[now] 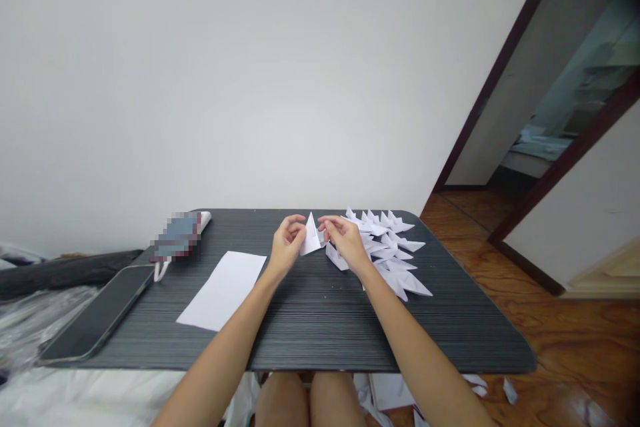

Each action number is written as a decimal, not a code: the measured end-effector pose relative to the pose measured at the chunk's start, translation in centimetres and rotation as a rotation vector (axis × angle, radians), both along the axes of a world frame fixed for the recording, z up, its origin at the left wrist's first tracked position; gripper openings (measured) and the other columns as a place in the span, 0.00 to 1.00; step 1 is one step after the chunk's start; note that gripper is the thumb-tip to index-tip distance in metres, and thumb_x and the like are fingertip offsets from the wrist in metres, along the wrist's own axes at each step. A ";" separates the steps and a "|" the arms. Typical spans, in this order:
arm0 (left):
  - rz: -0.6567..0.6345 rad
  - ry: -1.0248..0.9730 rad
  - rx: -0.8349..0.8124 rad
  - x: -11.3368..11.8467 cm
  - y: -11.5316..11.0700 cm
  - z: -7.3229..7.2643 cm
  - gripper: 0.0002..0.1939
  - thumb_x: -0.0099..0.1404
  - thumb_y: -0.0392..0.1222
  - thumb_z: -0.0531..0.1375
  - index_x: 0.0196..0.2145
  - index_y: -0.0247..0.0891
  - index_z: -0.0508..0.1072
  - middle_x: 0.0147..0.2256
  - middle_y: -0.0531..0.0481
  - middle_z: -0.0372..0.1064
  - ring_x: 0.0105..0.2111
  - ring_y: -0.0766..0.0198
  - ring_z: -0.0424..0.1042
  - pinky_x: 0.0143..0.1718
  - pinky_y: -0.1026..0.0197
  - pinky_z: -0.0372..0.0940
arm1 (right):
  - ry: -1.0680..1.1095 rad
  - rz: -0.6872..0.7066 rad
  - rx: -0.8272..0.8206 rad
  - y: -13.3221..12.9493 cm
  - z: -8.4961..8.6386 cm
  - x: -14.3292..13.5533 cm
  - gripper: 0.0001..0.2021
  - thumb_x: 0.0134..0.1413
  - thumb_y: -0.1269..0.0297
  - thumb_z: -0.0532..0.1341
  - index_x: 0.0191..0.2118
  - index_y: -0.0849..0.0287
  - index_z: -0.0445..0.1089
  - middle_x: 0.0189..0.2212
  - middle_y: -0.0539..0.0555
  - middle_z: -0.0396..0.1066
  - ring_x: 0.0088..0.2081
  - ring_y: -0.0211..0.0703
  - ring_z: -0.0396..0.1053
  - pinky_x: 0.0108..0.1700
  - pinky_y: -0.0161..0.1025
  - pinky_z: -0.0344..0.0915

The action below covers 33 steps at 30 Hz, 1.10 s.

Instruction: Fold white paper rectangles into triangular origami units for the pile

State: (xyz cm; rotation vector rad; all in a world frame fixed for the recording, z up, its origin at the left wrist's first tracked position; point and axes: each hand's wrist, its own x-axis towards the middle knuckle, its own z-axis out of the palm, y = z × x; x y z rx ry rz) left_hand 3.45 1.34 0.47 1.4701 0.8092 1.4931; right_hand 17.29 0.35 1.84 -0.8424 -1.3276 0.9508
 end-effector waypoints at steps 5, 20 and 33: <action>-0.054 0.063 0.054 0.6 -0.2 -0.5 0.08 0.55 0.39 0.56 0.33 0.35 0.63 0.27 0.52 0.65 0.27 0.70 0.65 0.29 0.68 0.59 | 0.077 0.161 -0.139 0.0 -0.2 -0.2 0.12 0.40 0.62 0.61 0.33 0.63 0.68 0.16 0.46 0.62 0.17 0.30 0.56 0.21 0.31 0.54; 0.032 0.238 0.014 0.7 -0.5 -0.1 0.11 0.53 0.44 0.57 0.32 0.33 0.68 0.33 0.45 0.67 0.36 0.62 0.67 0.35 0.62 0.63 | 0.053 0.096 -0.130 0.0 -0.3 -0.3 0.14 0.32 0.63 0.65 0.30 0.62 0.65 0.18 0.47 0.66 0.22 0.35 0.65 0.29 0.36 0.64; 0.038 0.364 -0.016 -0.1 -0.1 0.1 0.13 0.50 0.42 0.59 0.33 0.32 0.68 0.32 0.45 0.68 0.30 0.65 0.66 0.29 0.65 0.61 | -0.298 -0.166 -0.007 0.8 -1.6 0.0 0.11 0.33 0.62 0.64 0.26 0.62 0.66 0.20 0.49 0.64 0.23 0.36 0.61 0.28 0.34 0.60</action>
